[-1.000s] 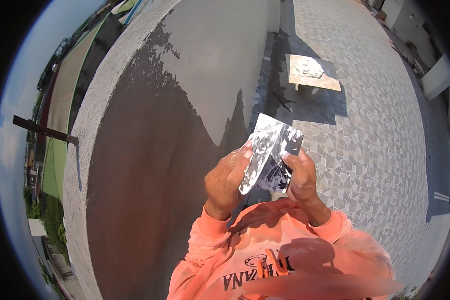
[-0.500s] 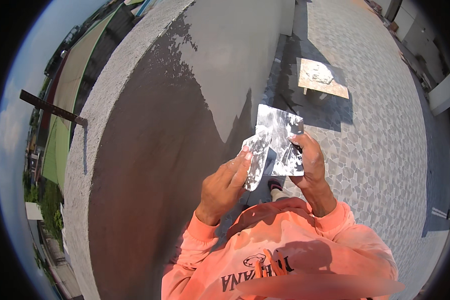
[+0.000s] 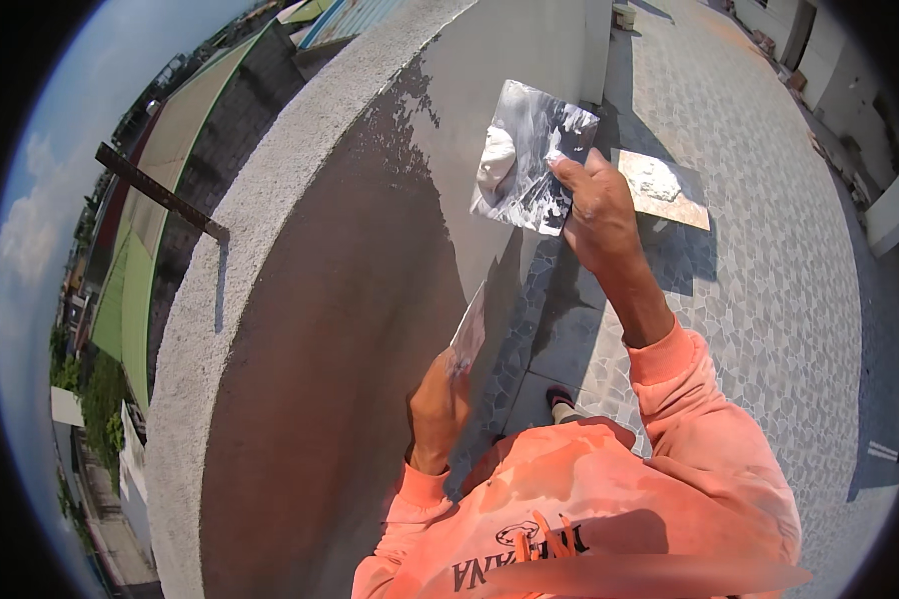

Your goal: Apply and smooth a thin layer of plaster or compound onto a wall surface using skimming tools.

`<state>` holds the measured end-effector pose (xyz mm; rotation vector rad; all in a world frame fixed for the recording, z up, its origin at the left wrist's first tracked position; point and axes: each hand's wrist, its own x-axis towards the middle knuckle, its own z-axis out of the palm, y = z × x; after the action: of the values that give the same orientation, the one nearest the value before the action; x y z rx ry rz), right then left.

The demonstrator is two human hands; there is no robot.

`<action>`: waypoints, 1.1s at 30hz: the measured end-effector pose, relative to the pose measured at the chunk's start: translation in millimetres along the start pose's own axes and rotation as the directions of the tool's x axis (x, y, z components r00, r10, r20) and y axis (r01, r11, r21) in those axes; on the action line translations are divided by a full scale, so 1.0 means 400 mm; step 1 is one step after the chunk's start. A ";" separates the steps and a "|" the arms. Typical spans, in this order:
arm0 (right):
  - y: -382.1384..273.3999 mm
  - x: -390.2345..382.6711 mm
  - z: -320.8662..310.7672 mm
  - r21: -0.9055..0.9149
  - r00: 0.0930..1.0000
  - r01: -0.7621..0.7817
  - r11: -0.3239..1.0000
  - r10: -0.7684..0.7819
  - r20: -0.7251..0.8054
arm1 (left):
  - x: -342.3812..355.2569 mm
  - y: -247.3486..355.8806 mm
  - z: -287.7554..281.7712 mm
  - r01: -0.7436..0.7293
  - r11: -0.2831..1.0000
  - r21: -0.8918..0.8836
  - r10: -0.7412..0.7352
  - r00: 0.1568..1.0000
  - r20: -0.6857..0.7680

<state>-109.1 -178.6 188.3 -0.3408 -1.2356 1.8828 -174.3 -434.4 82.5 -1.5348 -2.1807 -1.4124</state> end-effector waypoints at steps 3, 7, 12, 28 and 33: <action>-0.018 0.093 0.059 -0.484 0.977 0.185 0.855 -0.213 -0.003 | -0.033 -0.008 -0.014 0.071 0.997 0.014 -0.071 0.997 0.003; 0.012 0.192 0.153 -0.701 0.830 0.443 0.559 -0.550 0.086 | -0.092 -0.034 -0.006 0.170 0.981 -0.088 -0.174 0.984 -0.038; 0.068 0.206 0.241 -0.749 0.601 0.651 0.122 -0.686 0.410 | -0.131 -0.034 -0.035 0.215 0.975 -0.060 -0.218 0.975 -0.034; 0.045 0.107 0.156 -0.689 0.926 0.278 0.669 -0.379 0.006 | -0.162 -0.054 -0.047 0.356 0.909 -0.217 -0.365 0.931 0.000; 0.206 0.223 0.117 -0.782 0.860 0.359 0.509 -0.506 0.066 | -0.164 -0.052 -0.043 0.338 0.905 -0.257 -0.350 0.937 -0.003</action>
<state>-233.4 -153.6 159.0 -0.5663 -1.7759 0.7668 -165.9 -492.2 42.6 -1.1988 -2.4068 -1.8773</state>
